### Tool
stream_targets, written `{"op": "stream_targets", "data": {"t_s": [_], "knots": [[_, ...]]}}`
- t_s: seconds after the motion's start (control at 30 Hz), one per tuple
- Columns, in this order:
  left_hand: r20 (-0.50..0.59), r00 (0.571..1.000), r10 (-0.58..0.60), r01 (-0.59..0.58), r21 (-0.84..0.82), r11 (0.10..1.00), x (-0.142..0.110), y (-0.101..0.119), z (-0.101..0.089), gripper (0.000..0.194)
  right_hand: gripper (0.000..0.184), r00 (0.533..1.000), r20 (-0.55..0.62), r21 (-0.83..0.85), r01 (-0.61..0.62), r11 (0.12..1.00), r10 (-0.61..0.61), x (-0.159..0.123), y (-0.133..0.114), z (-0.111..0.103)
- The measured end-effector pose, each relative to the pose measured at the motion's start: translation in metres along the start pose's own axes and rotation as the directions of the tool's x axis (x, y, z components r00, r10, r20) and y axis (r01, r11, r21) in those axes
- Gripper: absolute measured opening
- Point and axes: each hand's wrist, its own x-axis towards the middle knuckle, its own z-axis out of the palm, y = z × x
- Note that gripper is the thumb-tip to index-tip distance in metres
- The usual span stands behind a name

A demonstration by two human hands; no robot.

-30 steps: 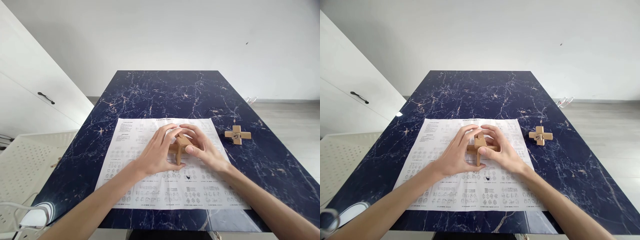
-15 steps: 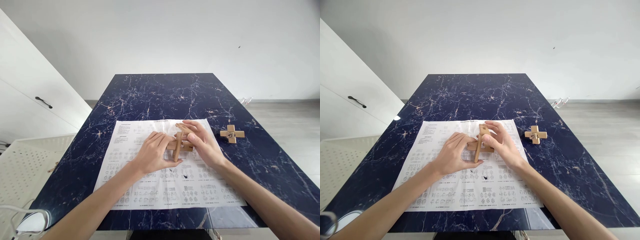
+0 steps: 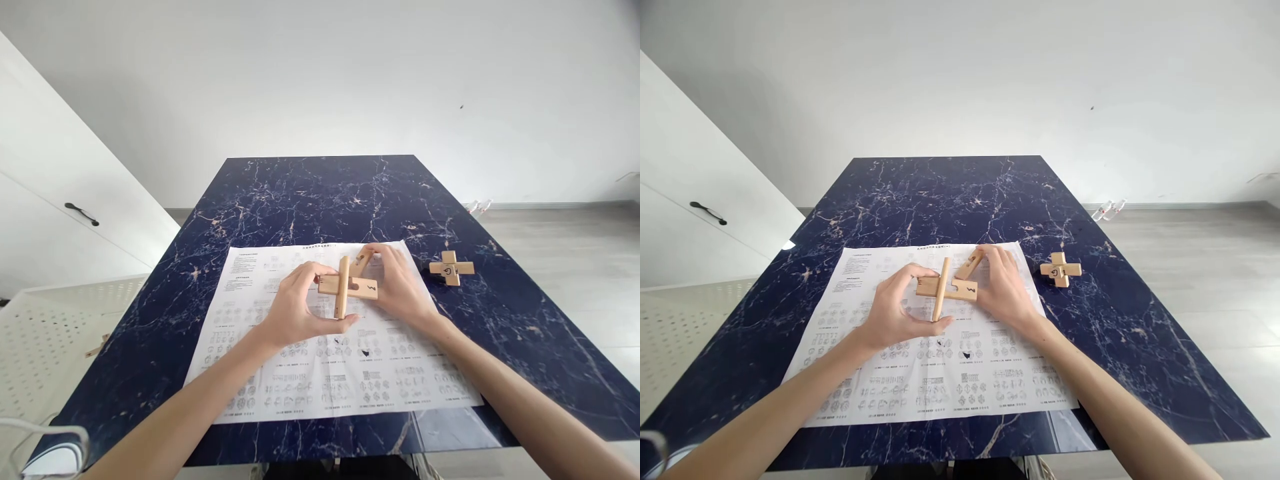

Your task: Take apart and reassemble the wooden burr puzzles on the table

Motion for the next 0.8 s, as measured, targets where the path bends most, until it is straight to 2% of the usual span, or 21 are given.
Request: {"op": "stream_targets", "data": {"t_s": [0.13,0.23,0.33,0.43,0.53,0.67,0.8], "knots": [[-0.014,0.996,-0.090,0.089,-0.051,0.995,0.003,0.003,-0.003,0.059,0.047,0.993,0.070,-0.050,0.098,0.994,-0.094,-0.001,0.004,0.003],[-0.042,0.989,-0.144,0.142,-0.063,0.988,0.004,0.004,-0.004,0.057,0.054,0.992,0.055,-0.030,0.115,0.993,-0.113,0.001,0.002,0.000],[-0.073,0.978,-0.195,0.192,-0.051,0.980,0.005,0.003,-0.004,0.059,0.045,0.991,-0.012,0.077,0.134,0.988,-0.133,0.002,-0.005,-0.007],[-0.081,0.973,-0.217,0.213,-0.052,0.976,0.006,0.002,-0.005,0.061,0.027,0.997,-0.038,0.287,0.073,0.955,-0.065,0.001,-0.015,-0.014],[-0.071,0.975,-0.209,0.204,-0.076,0.976,0.005,0.001,-0.004,0.065,0.035,0.996,0.086,0.456,-0.043,0.889,0.003,-0.002,-0.022,-0.017],[0.025,0.981,-0.192,0.193,-0.116,0.974,0.003,0.000,-0.002,0.072,0.035,0.964,0.262,0.626,-0.138,0.767,-0.040,-0.004,-0.025,-0.014],[0.151,0.957,-0.248,0.272,-0.169,0.947,0.001,-0.001,-0.002,0.108,0.029,0.958,0.282,0.676,-0.157,0.720,-0.056,-0.004,-0.026,-0.014]]}}
